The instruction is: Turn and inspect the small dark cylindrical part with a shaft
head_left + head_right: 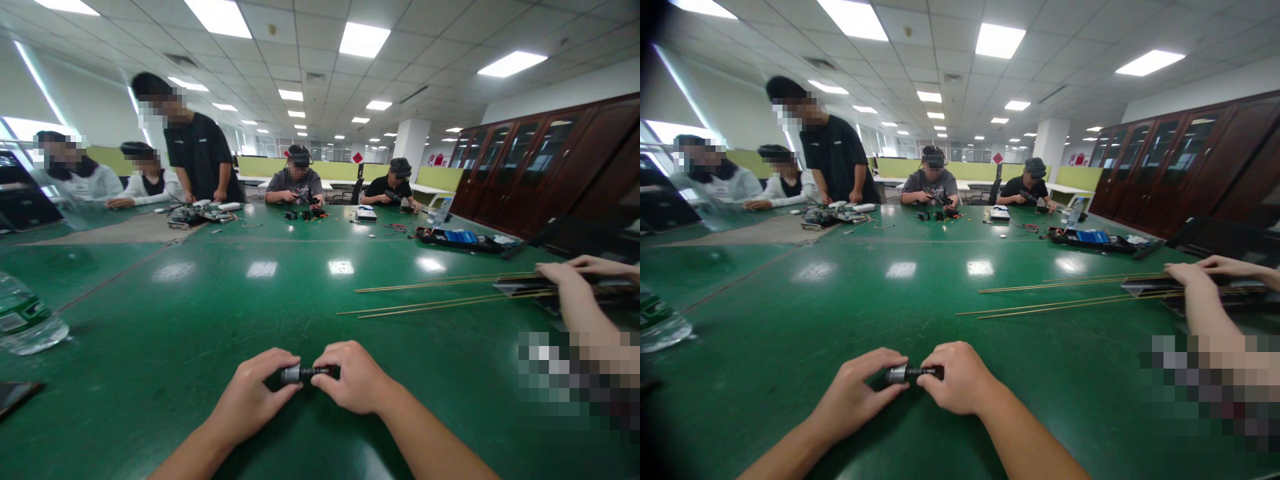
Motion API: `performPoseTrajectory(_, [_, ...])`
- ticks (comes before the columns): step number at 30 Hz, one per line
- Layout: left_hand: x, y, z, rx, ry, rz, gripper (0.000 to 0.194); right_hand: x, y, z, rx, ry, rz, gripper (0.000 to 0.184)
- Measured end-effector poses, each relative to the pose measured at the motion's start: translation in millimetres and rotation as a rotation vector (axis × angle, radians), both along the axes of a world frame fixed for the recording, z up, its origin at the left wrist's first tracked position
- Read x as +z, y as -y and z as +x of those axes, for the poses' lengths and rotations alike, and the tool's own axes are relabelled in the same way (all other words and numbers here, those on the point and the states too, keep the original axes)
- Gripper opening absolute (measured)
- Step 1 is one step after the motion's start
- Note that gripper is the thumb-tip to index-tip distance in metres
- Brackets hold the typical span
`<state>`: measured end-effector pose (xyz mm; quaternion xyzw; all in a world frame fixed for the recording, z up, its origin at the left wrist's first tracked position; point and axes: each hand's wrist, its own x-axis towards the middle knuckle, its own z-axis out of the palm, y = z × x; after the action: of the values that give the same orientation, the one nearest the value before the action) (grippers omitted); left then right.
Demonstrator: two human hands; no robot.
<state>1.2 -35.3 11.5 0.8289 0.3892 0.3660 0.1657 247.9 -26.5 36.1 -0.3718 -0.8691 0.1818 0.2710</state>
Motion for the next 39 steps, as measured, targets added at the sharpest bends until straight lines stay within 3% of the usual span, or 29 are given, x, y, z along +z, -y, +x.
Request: performPoseTrajectory(39, [0.3,-2.8,-0.6,0.02,0.017,0.009,0.029,6.9,-0.4,6.4,-0.004,0.0,-0.016,0.012])
